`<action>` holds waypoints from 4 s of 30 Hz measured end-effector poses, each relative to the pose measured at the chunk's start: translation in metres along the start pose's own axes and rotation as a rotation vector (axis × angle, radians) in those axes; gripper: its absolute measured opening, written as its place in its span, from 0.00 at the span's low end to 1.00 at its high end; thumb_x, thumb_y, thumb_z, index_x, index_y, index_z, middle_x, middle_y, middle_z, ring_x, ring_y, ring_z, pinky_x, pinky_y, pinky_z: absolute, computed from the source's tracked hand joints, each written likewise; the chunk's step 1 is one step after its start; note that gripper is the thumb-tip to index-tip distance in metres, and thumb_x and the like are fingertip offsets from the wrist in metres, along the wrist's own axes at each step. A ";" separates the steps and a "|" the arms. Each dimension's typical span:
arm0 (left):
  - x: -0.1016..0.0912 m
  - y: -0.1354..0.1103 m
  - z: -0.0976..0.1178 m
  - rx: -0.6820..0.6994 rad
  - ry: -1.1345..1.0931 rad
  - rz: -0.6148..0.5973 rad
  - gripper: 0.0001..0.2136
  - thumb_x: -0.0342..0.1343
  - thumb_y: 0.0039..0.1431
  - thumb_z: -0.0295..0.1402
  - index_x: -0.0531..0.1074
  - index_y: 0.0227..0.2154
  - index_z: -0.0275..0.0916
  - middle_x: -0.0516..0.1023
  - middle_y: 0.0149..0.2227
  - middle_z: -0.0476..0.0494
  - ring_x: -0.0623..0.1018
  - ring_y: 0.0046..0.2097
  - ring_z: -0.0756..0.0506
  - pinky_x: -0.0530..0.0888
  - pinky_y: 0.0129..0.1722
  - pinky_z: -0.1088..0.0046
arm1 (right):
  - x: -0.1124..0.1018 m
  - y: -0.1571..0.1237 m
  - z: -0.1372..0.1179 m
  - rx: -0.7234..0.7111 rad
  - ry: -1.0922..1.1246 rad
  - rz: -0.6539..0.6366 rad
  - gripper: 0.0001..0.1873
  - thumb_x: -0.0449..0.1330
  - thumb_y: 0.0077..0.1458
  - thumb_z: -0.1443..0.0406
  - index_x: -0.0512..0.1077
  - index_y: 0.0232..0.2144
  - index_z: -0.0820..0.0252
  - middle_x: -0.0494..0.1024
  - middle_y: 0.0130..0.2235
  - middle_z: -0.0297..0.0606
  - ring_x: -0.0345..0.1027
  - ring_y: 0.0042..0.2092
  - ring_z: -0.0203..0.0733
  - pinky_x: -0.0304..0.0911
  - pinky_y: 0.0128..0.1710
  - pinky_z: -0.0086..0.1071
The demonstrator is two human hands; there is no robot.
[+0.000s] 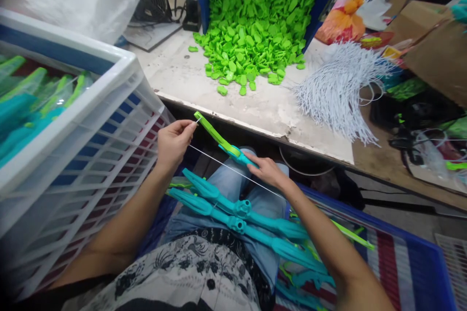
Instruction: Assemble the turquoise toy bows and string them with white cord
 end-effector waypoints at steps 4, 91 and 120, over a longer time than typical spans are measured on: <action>-0.001 0.000 0.001 0.021 0.055 0.012 0.09 0.59 0.51 0.36 0.77 0.29 0.35 0.69 0.20 0.52 0.64 0.22 0.55 0.61 0.21 0.79 | 0.000 -0.001 -0.001 -0.018 0.004 0.010 0.28 0.49 0.59 0.56 0.61 0.60 0.52 0.80 0.34 0.33 0.71 0.31 0.40 0.63 0.33 0.29; -0.015 -0.009 0.006 -0.370 -0.400 -0.186 0.12 0.65 0.42 0.36 0.71 0.25 0.33 0.73 0.21 0.49 0.71 0.20 0.54 0.68 0.19 0.81 | -0.044 0.060 -0.202 -0.571 0.442 0.794 0.12 0.53 0.60 0.67 0.74 0.43 0.56 0.73 0.38 0.38 0.69 0.41 0.37 0.67 0.42 0.33; -0.024 -0.009 0.008 -0.170 0.030 -0.303 0.08 0.62 0.46 0.36 0.79 0.25 0.36 0.75 0.22 0.49 0.69 0.24 0.53 0.63 0.23 0.79 | -0.046 0.069 -0.190 -0.470 0.228 0.744 0.09 0.54 0.55 0.66 0.68 0.23 0.60 0.70 0.27 0.35 0.64 0.31 0.36 0.60 0.34 0.31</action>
Point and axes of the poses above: each hand's wrist, its own y-axis towards the middle knuckle, its own x-axis out of the palm, z = x × y, the point moved 9 cm from there along y, towards the middle knuckle
